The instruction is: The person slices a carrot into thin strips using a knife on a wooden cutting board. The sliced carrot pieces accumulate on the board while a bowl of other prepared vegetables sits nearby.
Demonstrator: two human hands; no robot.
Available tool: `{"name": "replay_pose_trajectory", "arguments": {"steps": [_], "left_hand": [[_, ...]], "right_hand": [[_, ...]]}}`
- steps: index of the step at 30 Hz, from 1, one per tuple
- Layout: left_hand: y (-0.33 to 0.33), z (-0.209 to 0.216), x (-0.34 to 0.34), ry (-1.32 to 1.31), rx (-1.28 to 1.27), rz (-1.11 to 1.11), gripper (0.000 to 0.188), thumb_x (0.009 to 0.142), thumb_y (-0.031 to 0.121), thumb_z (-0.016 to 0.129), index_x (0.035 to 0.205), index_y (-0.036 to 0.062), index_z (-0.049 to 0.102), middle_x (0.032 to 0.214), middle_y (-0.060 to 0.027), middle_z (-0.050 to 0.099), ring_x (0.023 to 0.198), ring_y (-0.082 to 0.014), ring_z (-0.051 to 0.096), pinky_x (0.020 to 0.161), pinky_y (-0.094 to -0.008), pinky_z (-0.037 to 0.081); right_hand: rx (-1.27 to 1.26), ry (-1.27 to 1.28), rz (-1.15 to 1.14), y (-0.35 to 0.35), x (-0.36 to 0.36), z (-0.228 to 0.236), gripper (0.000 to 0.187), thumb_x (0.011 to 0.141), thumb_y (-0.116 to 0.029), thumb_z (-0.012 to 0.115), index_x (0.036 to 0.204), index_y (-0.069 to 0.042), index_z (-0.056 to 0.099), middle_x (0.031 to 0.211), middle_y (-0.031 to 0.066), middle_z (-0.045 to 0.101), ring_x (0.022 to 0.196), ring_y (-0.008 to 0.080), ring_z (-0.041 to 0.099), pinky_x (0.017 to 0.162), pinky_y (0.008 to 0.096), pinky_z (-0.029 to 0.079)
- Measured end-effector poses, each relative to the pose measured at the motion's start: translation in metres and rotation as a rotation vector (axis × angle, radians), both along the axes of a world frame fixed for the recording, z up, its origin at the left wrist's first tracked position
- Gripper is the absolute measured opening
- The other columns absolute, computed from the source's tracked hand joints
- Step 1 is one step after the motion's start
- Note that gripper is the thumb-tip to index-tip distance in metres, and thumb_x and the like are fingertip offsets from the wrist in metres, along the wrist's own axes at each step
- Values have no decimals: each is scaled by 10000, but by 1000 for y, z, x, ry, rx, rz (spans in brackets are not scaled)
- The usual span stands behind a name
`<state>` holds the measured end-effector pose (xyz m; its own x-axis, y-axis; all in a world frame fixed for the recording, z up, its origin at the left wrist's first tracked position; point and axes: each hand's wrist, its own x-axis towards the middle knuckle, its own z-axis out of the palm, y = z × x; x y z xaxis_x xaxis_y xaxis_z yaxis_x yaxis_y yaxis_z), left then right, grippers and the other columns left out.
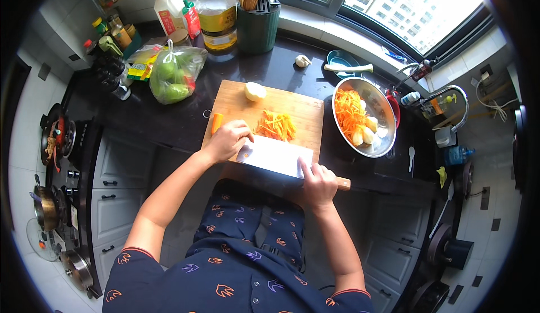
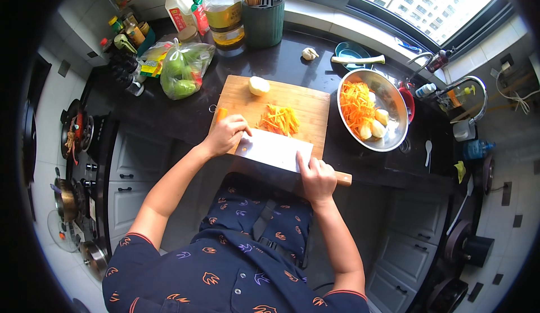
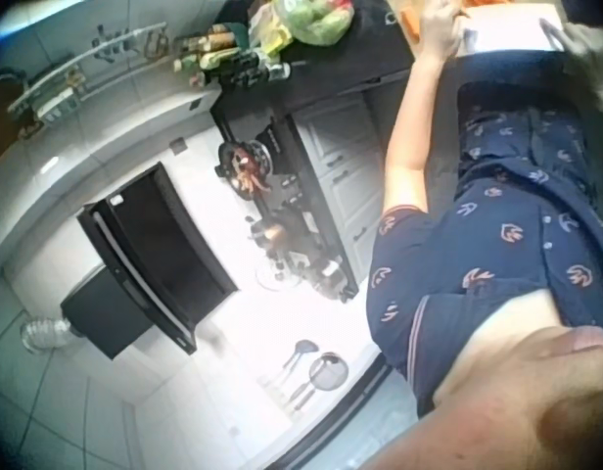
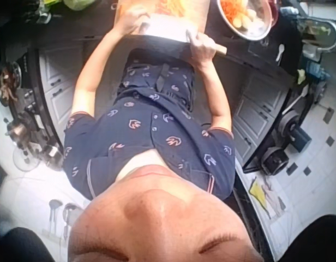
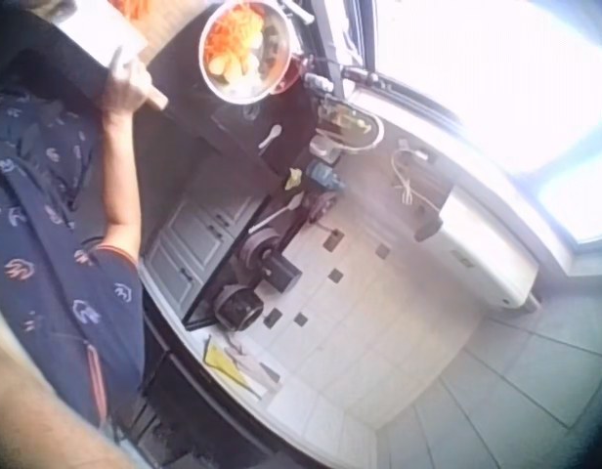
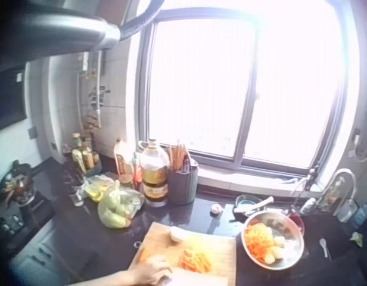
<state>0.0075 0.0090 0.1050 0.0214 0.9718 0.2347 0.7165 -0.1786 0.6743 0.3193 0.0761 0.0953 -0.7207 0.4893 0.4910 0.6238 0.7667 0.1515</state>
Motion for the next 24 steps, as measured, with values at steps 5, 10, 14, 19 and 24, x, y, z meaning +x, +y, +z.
{"name": "replay_pose_trajectory", "arguments": {"steps": [5,10,14,19,24], "left_hand": [[5,-28,-7,165,-63,36,318,914,-26,543,1192,34,684,1111,-164,687,1073,-343,658,940,-398,531],[8,-33,-20,-6,99,332,300,944,58,574,1226,64,680,1180,-156,661,1124,-344,629,977,-410,511],[-13,-31,-56,92,7,583,302,919,51,603,1197,113,703,1212,-115,644,1133,-321,622,968,-406,511],[-32,-53,-77,168,-162,463,526,850,13,662,1359,135,605,1406,-163,538,1308,-347,528,1100,-402,449],[-29,-73,-73,112,-216,436,570,856,146,738,1400,171,569,1435,-147,513,1317,-337,524,1091,-414,455]], "right_hand": [[21,-23,43,0,-8,4,375,830,-133,652,1186,-235,707,691,-7,503,618,160,583,537,307,464],[-195,67,-38,-5,-9,2,278,853,-154,685,1120,-223,718,687,20,565,628,203,626,553,346,487],[-844,311,-219,-17,-12,8,207,899,-173,717,1097,-115,701,657,35,637,585,170,647,553,328,509],[-1630,584,-309,-35,-33,13,234,954,-183,660,1124,-25,687,667,12,623,567,63,572,532,252,484],[-1395,153,-210,-34,-46,-10,282,936,-264,655,1084,-26,691,734,154,699,681,276,712,683,392,544]]}}
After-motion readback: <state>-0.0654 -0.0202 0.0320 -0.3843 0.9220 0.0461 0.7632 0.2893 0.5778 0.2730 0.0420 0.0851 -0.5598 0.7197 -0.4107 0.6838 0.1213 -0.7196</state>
